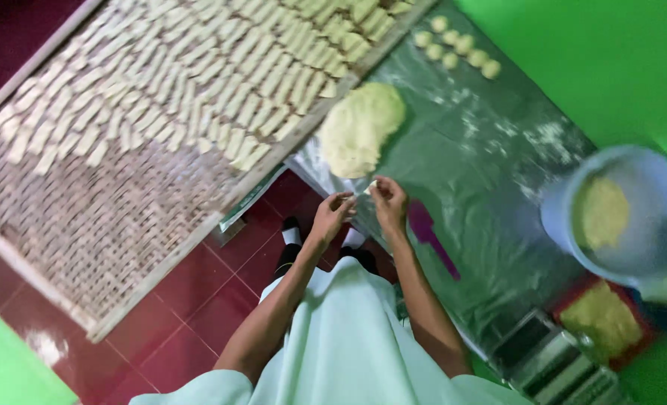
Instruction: Shaping dough into small pieces and arranging them on a drying tray.
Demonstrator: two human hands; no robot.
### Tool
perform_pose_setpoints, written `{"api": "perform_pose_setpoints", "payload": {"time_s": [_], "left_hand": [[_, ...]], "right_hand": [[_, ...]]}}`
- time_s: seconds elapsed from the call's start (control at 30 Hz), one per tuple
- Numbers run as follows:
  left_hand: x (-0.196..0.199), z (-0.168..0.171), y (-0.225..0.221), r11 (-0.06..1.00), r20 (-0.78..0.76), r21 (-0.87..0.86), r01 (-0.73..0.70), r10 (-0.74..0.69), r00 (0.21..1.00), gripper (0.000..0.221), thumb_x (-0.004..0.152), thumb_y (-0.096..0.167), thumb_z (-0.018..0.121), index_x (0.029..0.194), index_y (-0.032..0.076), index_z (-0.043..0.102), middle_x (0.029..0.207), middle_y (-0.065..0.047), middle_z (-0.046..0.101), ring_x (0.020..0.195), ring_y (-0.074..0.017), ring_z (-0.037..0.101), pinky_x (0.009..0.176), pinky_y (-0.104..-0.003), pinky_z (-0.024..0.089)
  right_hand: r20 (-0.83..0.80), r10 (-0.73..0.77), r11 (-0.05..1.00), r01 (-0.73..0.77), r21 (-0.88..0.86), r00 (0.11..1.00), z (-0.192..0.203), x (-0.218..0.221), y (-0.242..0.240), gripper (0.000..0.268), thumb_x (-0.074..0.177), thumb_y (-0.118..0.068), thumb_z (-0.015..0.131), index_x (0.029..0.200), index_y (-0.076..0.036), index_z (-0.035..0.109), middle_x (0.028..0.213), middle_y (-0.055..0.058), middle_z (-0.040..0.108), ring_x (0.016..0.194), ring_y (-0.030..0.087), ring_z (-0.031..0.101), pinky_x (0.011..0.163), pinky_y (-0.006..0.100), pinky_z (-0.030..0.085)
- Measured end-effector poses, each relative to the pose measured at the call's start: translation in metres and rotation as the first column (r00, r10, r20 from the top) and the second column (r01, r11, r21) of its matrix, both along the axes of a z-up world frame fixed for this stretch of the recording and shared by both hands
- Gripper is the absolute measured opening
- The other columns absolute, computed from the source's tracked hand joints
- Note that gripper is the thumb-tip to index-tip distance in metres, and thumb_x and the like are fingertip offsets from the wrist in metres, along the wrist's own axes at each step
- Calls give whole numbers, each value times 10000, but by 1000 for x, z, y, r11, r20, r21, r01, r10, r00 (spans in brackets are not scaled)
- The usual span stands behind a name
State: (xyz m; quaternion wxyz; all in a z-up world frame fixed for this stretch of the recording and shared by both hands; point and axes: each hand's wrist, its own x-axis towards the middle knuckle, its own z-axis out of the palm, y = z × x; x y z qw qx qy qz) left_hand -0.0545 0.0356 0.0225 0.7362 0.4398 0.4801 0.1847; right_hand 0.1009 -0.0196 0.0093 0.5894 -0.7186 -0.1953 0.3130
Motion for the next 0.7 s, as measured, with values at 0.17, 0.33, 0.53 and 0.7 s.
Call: {"api": "perform_pose_setpoints", "payload": {"time_s": [0.17, 0.33, 0.53, 0.7], "left_hand": [[-71, 39, 30, 969, 73, -39, -244, 246, 967, 541, 987, 346, 745, 1307, -76, 635, 1140, -279, 693, 1017, -332, 726, 903, -444, 604], [-159, 36, 63, 889, 106, -37, -457, 458, 882, 382, 928, 229, 803, 1177, -46, 709, 1011, -183, 727, 920, -243, 729, 854, -368, 625], [-275, 7, 115, 793, 144, -61, -606, 608, 781, 324, 899, 132, 818, 1124, -61, 688, 949, -165, 750, 829, -205, 750, 751, -311, 643], [-372, -24, 169, 694, 85, -2, -720, 718, 691, 276, 880, 155, 851, 1076, 15, 717, 922, -111, 765, 797, -148, 741, 727, -272, 633]], "right_hand": [[-173, 245, 968, -249, -6, 954, 13, -79, 60, 217, 814, -127, 804, 1025, -95, 765, 883, 35, 753, 741, 93, 692, 662, 236, 594], [-251, 428, 899, -437, 21, 869, 40, -164, 116, 198, 839, -56, 776, 1035, -76, 758, 890, 43, 772, 742, 103, 716, 627, 215, 616], [-302, 584, 795, -606, 26, 754, 31, -272, 180, 216, 846, -38, 792, 1058, -33, 754, 847, 89, 757, 693, 134, 722, 623, 246, 620], [-427, 632, 720, -694, 15, 646, 5, -367, 243, 231, 868, -51, 800, 1086, -26, 729, 890, 95, 759, 750, 136, 723, 642, 230, 624]]}}
